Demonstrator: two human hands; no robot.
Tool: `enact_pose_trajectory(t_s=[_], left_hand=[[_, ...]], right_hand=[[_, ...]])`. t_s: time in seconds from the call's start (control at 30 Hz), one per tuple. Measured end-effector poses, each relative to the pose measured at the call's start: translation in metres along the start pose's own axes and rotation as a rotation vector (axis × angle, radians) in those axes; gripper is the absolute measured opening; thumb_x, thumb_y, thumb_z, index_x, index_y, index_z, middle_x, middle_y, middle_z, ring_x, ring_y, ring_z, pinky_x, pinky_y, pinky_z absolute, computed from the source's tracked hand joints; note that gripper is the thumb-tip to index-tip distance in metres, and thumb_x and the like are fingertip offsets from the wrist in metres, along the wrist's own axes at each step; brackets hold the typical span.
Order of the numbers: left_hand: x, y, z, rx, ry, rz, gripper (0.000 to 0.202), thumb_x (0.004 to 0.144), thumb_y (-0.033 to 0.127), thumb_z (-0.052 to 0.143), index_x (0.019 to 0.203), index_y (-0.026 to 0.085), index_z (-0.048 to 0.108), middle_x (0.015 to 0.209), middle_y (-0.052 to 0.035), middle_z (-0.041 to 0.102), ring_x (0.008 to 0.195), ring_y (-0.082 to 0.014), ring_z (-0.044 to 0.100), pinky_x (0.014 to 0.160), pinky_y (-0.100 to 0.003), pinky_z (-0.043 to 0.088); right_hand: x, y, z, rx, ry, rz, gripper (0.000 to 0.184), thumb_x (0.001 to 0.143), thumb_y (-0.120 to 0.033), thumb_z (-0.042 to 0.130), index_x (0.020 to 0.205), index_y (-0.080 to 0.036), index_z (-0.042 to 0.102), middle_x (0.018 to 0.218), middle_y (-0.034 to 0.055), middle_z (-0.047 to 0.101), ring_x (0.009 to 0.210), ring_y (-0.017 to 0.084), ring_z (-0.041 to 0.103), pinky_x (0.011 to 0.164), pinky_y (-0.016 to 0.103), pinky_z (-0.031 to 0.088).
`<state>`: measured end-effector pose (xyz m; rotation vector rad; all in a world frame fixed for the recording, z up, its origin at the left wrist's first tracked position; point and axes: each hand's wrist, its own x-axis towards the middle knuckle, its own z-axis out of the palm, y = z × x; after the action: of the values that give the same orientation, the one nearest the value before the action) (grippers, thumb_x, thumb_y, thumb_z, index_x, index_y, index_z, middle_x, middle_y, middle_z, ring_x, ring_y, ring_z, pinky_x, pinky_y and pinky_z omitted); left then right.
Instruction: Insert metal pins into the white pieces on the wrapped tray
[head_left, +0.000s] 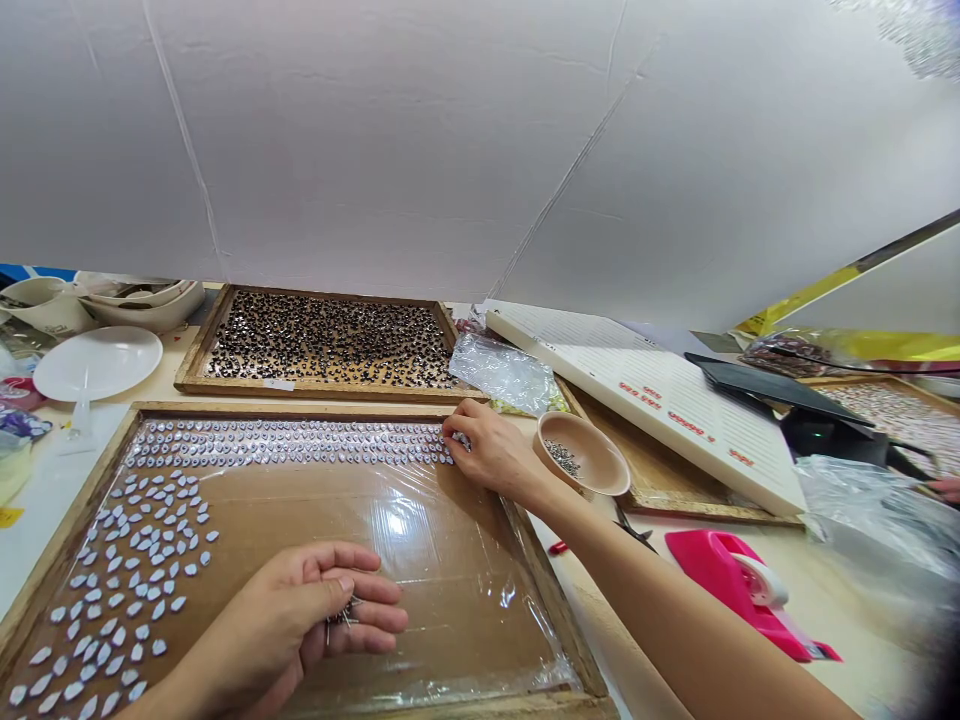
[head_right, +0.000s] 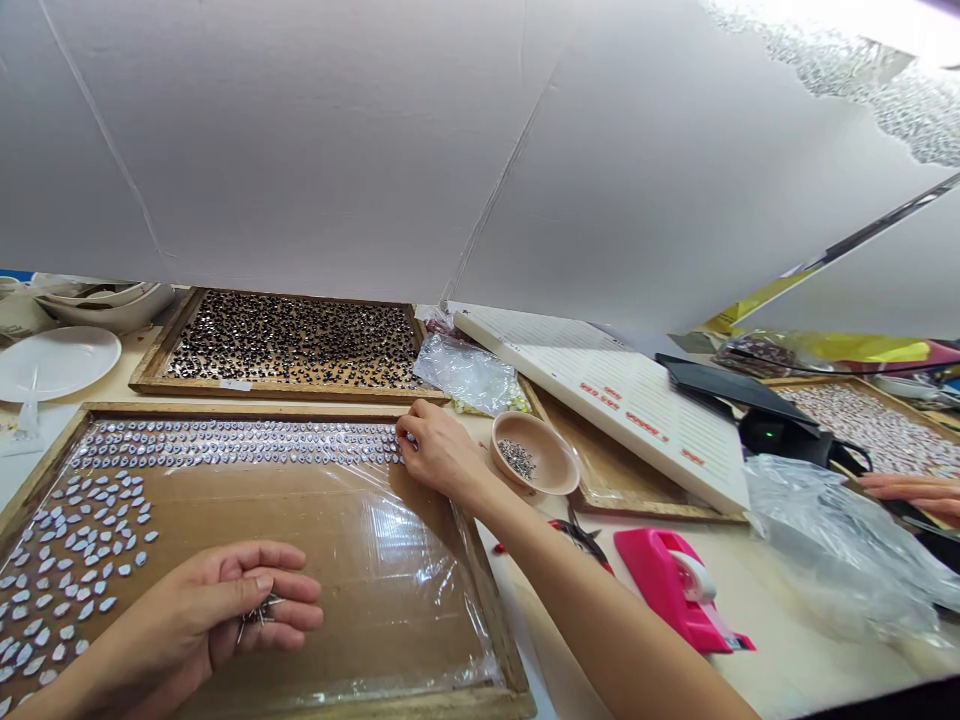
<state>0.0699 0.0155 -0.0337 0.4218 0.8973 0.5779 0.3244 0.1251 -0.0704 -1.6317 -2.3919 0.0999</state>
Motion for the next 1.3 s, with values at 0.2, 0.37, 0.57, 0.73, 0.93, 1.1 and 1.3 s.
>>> enact_pose_trajectory(t_s=[0.2,0.37,0.57,0.73,0.93,1.1,1.3], left_hand=[[0.0,-0.001,0.0,-0.012,0.002,0.013,0.022,0.08,0.021,0.057,0.096,0.006,0.056,0.093,-0.0174,0.066,0.081,-0.0212,0.065,0.077,-0.035,0.049],[-0.002,-0.001,0.003,-0.084,0.017,0.065,0.019,0.083,0.02,0.05,0.094,0.006,0.057,0.09,-0.0177,0.066,0.08,-0.0231,0.065,0.077,-0.037,0.048],[-0.003,0.004,0.002,-0.283,-0.02,0.115,0.027,0.086,0.021,0.041,0.093,0.002,0.06,0.092,-0.0183,0.065,0.087,-0.0232,0.063,0.087,-0.038,0.044],[-0.003,0.004,0.0,-0.363,-0.042,0.128,0.029,0.088,0.022,0.038,0.087,0.006,0.063,0.088,-0.0127,0.063,0.083,-0.0176,0.059,0.083,-0.036,0.045],[-0.002,0.002,-0.001,-0.382,-0.012,0.123,0.026,0.087,0.021,0.04,0.084,0.007,0.062,0.082,-0.0093,0.06,0.076,-0.0148,0.056,0.074,-0.031,0.046],[-0.003,0.002,0.001,-0.365,-0.018,0.114,0.025,0.086,0.02,0.042,0.081,0.008,0.063,0.083,-0.0095,0.06,0.076,-0.0142,0.055,0.074,-0.03,0.047],[-0.004,0.004,0.003,-0.166,-0.054,0.144,0.017,0.079,0.015,0.052,0.087,0.005,0.064,0.088,-0.012,0.063,0.082,-0.0177,0.06,0.08,-0.034,0.047]], right_hand=[[-0.003,0.001,-0.008,-0.017,-0.009,0.033,0.014,0.081,-0.017,0.051,0.084,-0.017,0.065,0.087,0.0065,0.057,0.078,0.018,0.055,0.071,0.03,0.043],[-0.018,-0.027,-0.02,0.138,0.102,-0.066,0.014,0.081,-0.018,0.052,0.088,-0.018,0.064,0.086,0.0062,0.058,0.076,0.018,0.055,0.066,0.03,0.044],[-0.037,-0.098,-0.034,0.589,-0.096,-0.298,0.016,0.083,-0.012,0.047,0.084,-0.019,0.062,0.081,0.0038,0.054,0.073,0.013,0.051,0.061,0.024,0.042],[-0.037,-0.125,-0.03,0.604,-0.174,-0.332,0.021,0.081,-0.008,0.044,0.087,-0.017,0.062,0.08,0.0045,0.053,0.071,0.013,0.048,0.061,0.026,0.04],[-0.038,-0.131,-0.02,0.614,-0.111,-0.347,0.019,0.08,-0.008,0.046,0.084,-0.015,0.063,0.077,0.0045,0.055,0.068,0.013,0.048,0.059,0.025,0.038],[-0.039,-0.13,-0.023,0.652,-0.184,-0.297,0.016,0.078,-0.007,0.045,0.078,-0.015,0.059,0.078,0.0041,0.054,0.07,0.013,0.049,0.061,0.025,0.04],[-0.031,-0.122,-0.028,0.736,-0.199,-0.161,0.012,0.075,-0.007,0.049,0.069,-0.016,0.054,0.073,0.002,0.053,0.066,0.011,0.047,0.057,0.024,0.038]])
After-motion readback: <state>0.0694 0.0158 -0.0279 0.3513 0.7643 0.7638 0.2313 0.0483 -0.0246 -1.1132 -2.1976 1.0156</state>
